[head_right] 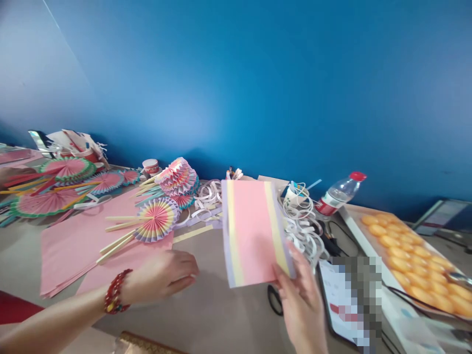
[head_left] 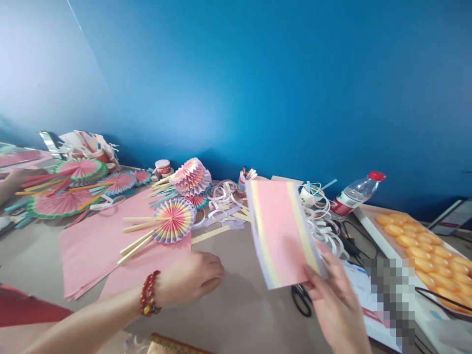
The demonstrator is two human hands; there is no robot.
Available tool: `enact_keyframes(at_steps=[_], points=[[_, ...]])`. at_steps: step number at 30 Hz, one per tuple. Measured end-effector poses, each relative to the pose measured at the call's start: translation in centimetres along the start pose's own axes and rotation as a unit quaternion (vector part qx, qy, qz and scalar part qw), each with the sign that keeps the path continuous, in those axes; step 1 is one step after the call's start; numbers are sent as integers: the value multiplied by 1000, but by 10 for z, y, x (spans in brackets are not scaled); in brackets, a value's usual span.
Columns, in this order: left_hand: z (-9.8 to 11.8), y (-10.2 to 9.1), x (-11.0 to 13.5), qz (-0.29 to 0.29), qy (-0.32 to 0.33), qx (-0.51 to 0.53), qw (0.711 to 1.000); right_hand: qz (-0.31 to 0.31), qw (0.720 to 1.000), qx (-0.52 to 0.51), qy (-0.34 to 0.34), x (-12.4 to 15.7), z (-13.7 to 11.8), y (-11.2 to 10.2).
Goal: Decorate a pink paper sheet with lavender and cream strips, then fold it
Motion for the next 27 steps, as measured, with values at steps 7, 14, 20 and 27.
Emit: enact_keyframes(at_steps=[7, 14, 20, 27], points=[[25, 8, 21, 108, -16, -22, 994, -204, 966, 93, 132, 43, 64, 46], [25, 68, 10, -34, -39, -203, 978, -339, 926, 61, 156, 55, 64, 70], [14, 71, 13, -17, -29, -228, 973, -328, 868, 374, 11, 54, 53, 52], [12, 72, 19, -22, -35, -208, 977, -335, 768, 506, -202, 64, 25, 74]])
Point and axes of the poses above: each hand's wrist, its own x-axis away from the middle knuckle, its own y-axis out of the palm, z = x × y, the point moved 6 cm from there along -x, towards the middle knuckle, and after that the axes turned 15 degrees about -z, right-handed, at the moved point
